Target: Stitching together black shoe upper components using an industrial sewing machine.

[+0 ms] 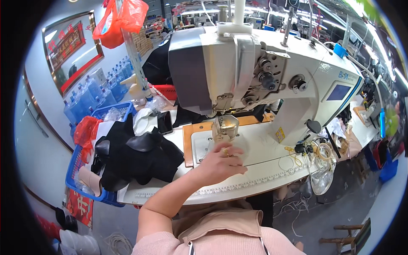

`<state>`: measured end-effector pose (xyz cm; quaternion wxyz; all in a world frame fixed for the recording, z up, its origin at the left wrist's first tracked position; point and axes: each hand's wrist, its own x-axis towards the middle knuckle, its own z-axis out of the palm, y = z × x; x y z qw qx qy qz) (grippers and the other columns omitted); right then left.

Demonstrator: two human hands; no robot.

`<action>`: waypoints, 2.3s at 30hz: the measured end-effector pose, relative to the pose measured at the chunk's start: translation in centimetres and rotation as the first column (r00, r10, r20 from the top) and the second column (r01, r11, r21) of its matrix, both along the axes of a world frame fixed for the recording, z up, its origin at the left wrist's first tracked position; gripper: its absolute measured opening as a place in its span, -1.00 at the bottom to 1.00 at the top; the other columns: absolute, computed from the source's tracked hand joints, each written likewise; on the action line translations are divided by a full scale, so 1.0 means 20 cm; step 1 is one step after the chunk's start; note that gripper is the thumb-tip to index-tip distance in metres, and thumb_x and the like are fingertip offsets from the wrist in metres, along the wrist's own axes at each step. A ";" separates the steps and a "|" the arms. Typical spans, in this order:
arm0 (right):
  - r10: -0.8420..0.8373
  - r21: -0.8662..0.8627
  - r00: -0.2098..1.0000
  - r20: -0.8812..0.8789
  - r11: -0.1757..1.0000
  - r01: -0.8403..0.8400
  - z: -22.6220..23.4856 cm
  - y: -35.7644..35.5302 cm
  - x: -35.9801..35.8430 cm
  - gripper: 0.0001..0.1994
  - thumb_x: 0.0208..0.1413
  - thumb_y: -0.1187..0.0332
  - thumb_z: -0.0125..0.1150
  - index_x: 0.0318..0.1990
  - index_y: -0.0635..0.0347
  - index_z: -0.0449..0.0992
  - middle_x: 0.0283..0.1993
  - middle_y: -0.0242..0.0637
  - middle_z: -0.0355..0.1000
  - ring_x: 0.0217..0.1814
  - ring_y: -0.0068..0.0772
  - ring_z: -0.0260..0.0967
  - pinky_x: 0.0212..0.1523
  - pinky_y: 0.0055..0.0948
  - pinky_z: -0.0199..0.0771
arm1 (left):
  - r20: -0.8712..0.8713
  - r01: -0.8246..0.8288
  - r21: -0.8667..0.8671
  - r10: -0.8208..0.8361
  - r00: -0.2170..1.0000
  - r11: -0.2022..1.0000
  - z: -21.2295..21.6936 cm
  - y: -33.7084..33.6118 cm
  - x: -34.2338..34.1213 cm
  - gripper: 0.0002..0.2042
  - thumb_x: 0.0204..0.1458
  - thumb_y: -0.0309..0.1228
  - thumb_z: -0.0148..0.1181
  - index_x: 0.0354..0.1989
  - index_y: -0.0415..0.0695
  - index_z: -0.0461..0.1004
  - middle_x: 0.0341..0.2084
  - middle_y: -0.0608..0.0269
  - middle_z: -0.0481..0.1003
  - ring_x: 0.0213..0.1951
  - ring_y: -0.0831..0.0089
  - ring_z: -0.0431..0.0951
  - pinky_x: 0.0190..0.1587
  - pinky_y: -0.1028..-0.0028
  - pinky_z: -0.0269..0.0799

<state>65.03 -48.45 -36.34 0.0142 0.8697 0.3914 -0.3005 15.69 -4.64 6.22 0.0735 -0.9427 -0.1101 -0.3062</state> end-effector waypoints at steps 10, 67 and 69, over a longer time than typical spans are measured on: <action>0.453 0.788 0.750 0.482 0.151 -0.597 2.14 1.67 -1.21 -0.72 -0.10 0.30 0.25 -0.16 0.05 0.54 -0.37 -0.29 0.41 -0.40 -0.27 0.41 -0.41 -0.38 0.43 | 0.272 -0.326 -0.093 0.338 0.901 0.941 -0.04 -0.06 0.14 -0.84 -0.30 -0.47 0.31 -0.51 0.06 0.49 -0.49 0.50 0.42 -0.44 0.50 0.42 -0.12 0.35 0.14; 0.555 0.962 0.816 -0.160 -0.099 0.256 1.94 2.48 -1.54 -0.81 0.00 0.52 0.26 -0.19 0.16 0.51 -0.29 -0.49 0.28 -0.50 -0.75 0.04 -0.51 -0.74 0.12 | 0.614 -0.554 -0.084 0.481 0.626 0.828 0.11 0.27 0.07 -0.83 -0.16 -0.50 0.26 -0.35 -0.03 0.49 -0.47 0.30 0.49 -0.52 0.30 0.51 -0.47 0.41 0.43; 0.538 0.967 0.834 -0.124 -0.124 0.224 1.91 2.49 -1.54 -0.84 0.05 0.50 0.21 -0.18 0.15 0.51 -0.32 -0.52 0.29 -0.52 -0.76 0.03 -0.50 -0.74 0.10 | 0.611 -0.557 -0.084 0.484 0.627 0.826 0.11 0.27 0.07 -0.83 -0.16 -0.50 0.26 -0.35 -0.03 0.49 -0.47 0.30 0.49 -0.52 0.30 0.51 -0.47 0.42 0.43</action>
